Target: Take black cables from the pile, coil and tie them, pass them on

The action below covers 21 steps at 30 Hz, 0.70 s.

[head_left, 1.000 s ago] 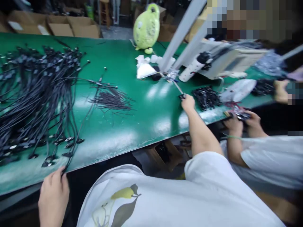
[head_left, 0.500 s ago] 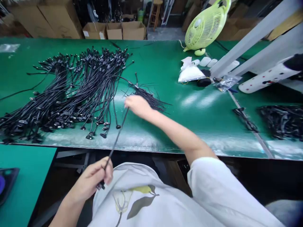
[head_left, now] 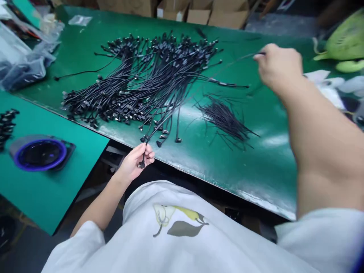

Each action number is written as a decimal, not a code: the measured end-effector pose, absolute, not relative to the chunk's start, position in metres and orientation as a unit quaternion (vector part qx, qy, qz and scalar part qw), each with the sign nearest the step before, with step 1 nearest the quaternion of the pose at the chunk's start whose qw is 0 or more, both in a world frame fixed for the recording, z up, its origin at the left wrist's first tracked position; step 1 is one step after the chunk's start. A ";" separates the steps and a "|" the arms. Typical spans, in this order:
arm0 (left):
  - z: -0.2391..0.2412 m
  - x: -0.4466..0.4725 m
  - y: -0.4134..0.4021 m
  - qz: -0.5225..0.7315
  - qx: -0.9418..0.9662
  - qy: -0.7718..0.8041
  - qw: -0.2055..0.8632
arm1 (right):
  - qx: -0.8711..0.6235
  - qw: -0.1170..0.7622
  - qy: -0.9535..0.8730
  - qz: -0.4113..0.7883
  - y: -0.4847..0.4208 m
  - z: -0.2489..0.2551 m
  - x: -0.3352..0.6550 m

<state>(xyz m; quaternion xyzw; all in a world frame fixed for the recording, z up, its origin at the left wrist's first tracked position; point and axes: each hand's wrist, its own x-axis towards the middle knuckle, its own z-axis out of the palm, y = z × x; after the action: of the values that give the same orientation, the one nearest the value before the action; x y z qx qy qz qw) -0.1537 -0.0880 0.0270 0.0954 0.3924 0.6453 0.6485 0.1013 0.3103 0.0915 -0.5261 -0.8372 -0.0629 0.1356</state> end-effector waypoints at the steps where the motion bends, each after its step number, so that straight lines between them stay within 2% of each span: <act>1: 0.026 -0.158 -0.088 0.651 0.095 0.386 0.646 | -0.526 0.143 -0.832 -0.103 0.304 0.086 0.111; 3: 0.022 -0.163 -0.087 0.660 0.114 0.396 0.628 | -0.477 0.130 -0.854 -0.161 0.275 0.076 0.129; 6: 0.016 -0.157 -0.080 0.646 0.236 0.483 0.542 | -0.371 0.035 -0.912 -0.173 0.189 0.066 0.141; 9: 0.013 -0.134 -0.065 0.584 0.441 0.551 0.402 | -0.217 0.008 -0.975 -0.045 0.086 0.067 0.126; 11: 0.012 -0.116 -0.059 0.521 0.537 0.543 0.381 | -0.167 0.012 -0.986 0.014 0.042 0.075 0.106; 15: 0.014 -0.103 -0.059 0.435 0.528 0.481 0.549 | -0.227 0.046 -0.973 0.001 0.050 0.087 0.088; 18: 0.020 -0.115 -0.066 0.440 0.442 0.375 0.686 | -0.261 0.072 -0.962 0.046 0.096 0.079 0.103; 21: 0.031 -0.134 -0.074 0.493 0.337 0.280 0.752 | -0.263 0.124 -0.948 0.130 0.128 0.059 0.124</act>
<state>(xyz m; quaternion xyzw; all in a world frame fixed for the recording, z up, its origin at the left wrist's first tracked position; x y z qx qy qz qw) -0.1336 -0.0744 0.0313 0.3372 0.2797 0.4925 0.7520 0.1238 0.1278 0.0591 -0.2628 -0.9480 0.1302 0.1236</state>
